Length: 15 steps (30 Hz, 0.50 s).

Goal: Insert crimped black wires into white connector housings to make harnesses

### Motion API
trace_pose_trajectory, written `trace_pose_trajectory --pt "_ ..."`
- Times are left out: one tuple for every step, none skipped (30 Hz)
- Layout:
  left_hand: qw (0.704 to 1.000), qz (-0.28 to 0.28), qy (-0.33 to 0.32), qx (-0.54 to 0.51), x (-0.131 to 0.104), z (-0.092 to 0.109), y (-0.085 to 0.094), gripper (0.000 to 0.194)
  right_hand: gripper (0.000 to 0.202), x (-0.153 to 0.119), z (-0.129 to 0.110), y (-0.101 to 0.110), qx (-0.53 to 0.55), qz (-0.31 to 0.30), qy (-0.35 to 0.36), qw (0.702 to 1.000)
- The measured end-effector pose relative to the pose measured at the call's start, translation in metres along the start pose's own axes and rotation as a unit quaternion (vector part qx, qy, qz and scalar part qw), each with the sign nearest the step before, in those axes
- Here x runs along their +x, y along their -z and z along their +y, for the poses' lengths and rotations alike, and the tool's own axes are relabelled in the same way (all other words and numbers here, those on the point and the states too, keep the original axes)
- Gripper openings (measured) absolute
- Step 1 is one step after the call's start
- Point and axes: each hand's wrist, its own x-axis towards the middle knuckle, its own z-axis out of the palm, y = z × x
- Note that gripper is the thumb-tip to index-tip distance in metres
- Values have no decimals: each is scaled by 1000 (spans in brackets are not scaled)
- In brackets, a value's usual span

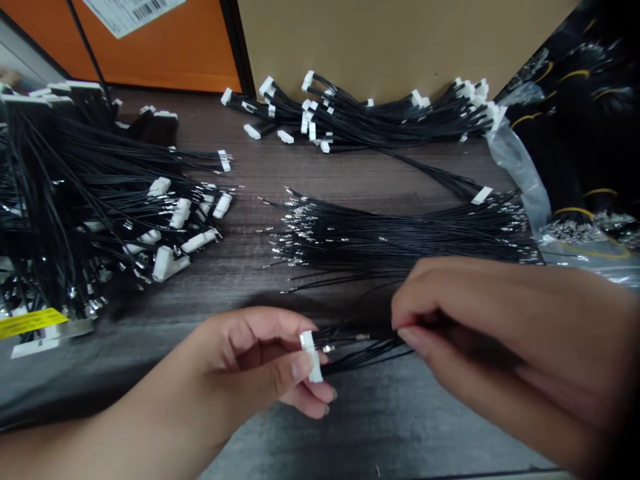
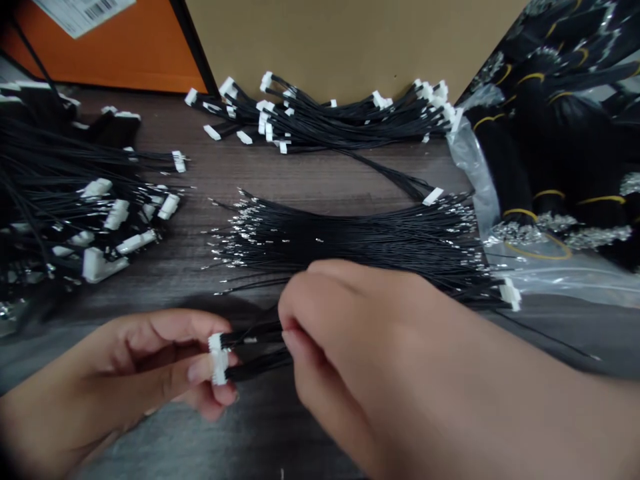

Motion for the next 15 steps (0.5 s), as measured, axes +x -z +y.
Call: trace_pose_trajectory --pt "1000 7 5 2 -1 3 -2 30 20 -3 -2 0 0 -17 3 1000" --pt "1000 14 10 2 -2 6 -4 31 22 -5 -4 -2 0 -23 8 1000" --pt "1000 18 10 3 -2 7 -5 32 23 -6 -4 -4 -3 -23 9 1000" --pt "1000 20 11 2 -2 8 -6 32 23 -7 -4 -6 -8 -23 7 1000" --pt "1000 21 11 2 -2 8 -5 31 22 -7 -4 -7 -13 -27 0 1000" --pt "1000 19 9 3 -2 6 -3 31 22 -6 -4 -8 -16 -28 -11 999" --pt "1000 12 3 2 -2 4 -1 29 21 -6 -3 -9 -16 -30 -23 999" --pt "1000 4 -6 0 -2 1 2 26 21 -5 -3 -9 -12 -31 -33 999" --pt "1000 -6 -16 -3 -1 -3 5 22 21 -5 -2 -8 -8 -35 -40 999" --pt "1000 -16 -24 -9 -1 -6 8 19 20 -4 -2 -8 -2 -39 -42 998" --pt "999 -25 -31 -14 -1 -9 10 16 20 -3 -2 -8 1 -42 -41 998" --pt "999 -31 -32 -20 0 -11 11 15 19 -2 -2 -8 4 -46 -36 998" --pt "999 -33 -29 -26 0 -12 12 16 18 -1 -2 -8 8 -44 -31 999" --pt "999 -33 -26 -30 1 -13 12 18 19 1 -2 -9 14 -36 -26 999" --pt "999 -32 -23 -33 2 -13 11 19 20 2 -2 -11 24 -29 -17 999"
